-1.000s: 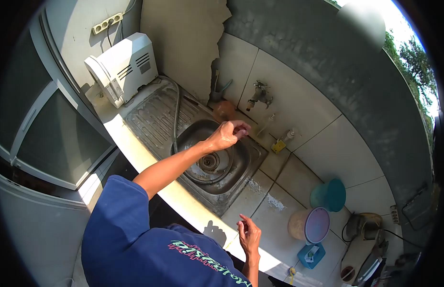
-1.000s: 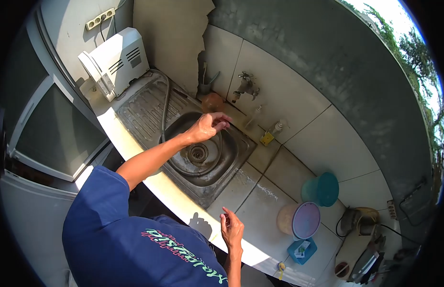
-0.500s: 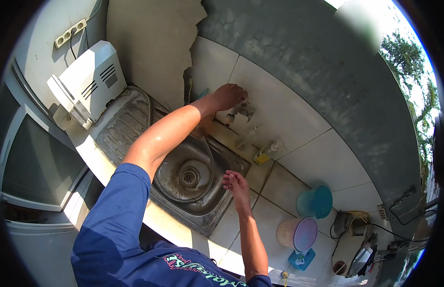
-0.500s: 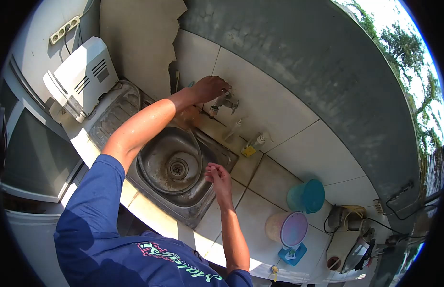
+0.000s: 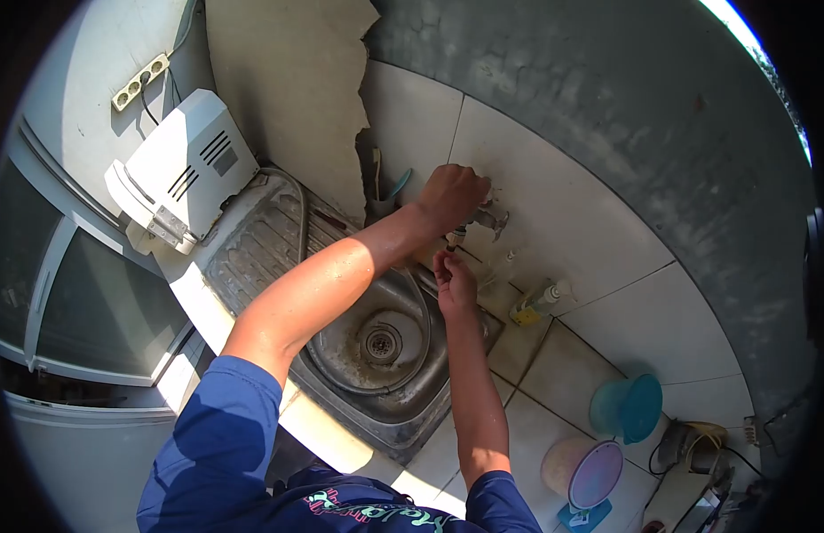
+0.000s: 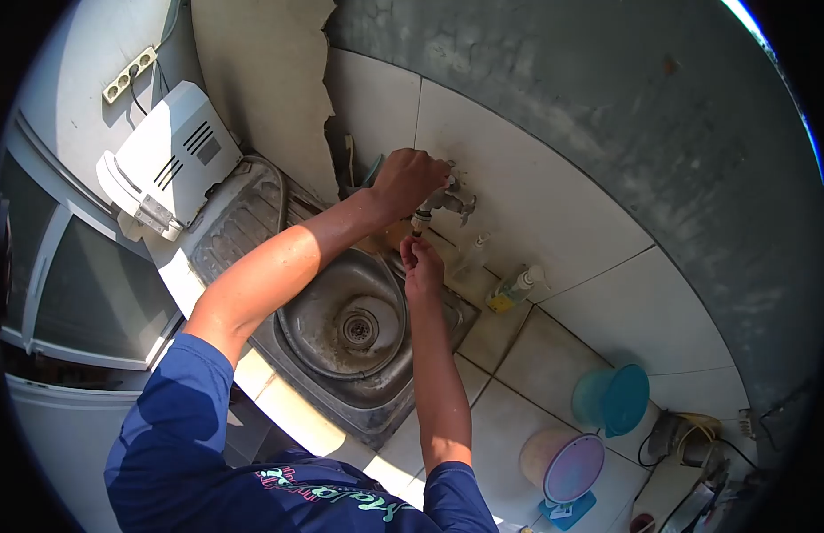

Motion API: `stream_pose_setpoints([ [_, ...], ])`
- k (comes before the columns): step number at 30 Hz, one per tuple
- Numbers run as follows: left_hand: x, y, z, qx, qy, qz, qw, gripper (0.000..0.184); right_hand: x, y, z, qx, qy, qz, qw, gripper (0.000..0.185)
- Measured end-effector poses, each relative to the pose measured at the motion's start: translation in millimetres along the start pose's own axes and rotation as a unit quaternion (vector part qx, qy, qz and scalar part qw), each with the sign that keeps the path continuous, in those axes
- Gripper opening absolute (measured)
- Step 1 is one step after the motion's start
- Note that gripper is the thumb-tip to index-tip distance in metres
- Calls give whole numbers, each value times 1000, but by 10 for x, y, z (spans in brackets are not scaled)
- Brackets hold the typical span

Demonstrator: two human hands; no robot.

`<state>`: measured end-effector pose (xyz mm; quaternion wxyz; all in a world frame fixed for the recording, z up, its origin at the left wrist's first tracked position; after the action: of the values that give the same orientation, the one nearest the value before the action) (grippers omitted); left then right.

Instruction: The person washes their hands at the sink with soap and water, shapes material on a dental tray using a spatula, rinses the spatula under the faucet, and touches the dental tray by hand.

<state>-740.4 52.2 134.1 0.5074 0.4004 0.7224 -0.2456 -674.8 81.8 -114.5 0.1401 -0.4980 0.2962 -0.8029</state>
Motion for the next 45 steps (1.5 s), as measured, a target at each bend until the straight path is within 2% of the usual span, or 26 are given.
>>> stream_pose_setpoints([
  [5,-18,160,26,24,92,-45,994,7,-9,38,-15,18,43,-31,998,15],
  [9,-55,209,15,13,82,-26,996,5,-62,59,-18,21,59,-46,997,16],
  [12,-120,243,35,17,103,-28,994,7,-78,92,-18,50,72,-43,995,17],
  [16,-144,289,43,21,86,-36,995,14,-65,117,-111,35,55,-49,997,18],
  [18,-101,276,45,16,71,-36,997,17,-125,178,-147,53,109,-48,991,15],
  [20,-78,273,78,11,87,-74,993,3,-123,200,-161,78,119,-46,989,13],
  [21,-2,249,103,11,85,-73,994,3,-143,226,-144,101,129,-45,985,10],
  [22,42,173,140,-1,111,-2,994,12,-165,245,-140,101,130,-44,985,10],
  [23,87,85,179,-13,137,69,988,20,-118,231,-144,77,80,-5,994,9],
  [24,123,81,286,-13,138,69,988,20,-83,212,-147,52,29,33,998,9],
  [26,-55,-55,831,-105,350,169,915,27,-176,220,-168,49,38,3,998,10],
  [27,285,-223,1038,-214,314,300,875,30,-249,240,-153,53,49,-24,997,12],
  [28,745,-356,1265,-317,266,420,807,33,-246,216,-124,51,54,-28,997,12],
  [30,1420,-478,1672,-453,176,453,747,27,-102,122,2,60,35,-46,996,22],
  [31,1510,-440,1769,-454,172,454,747,27,-135,105,35,61,39,-46,996,22],
  [33,1829,-241,1827,-430,102,636,632,22,-101,-4,83,20,-20,-36,999,32],
  [37,1815,-160,1756,-399,106,668,619,15,-123,-120,149,0,-43,6,999,39],
  [39,1725,-124,1690,-373,66,625,683,17,-95,-181,183,-6,-61,12,998,46],
  [43,1580,-128,1599,-357,75,629,687,16,-78,-246,219,-13,-64,40,997,49],
  [45,1563,-150,1525,-333,17,603,725,15,-78,-274,225,-41,-66,113,991,46],
])
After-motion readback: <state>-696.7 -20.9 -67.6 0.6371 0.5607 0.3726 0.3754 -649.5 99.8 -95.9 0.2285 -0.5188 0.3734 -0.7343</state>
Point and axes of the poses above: each hand's wrist, its own z-axis away from the middle knuckle, its own x-axis out of the palm, y = z × x, the point moved 8 cm from there along -z, towards the middle knuckle, and after that the axes turned 2 degrees about z, right-handed, at the moved point
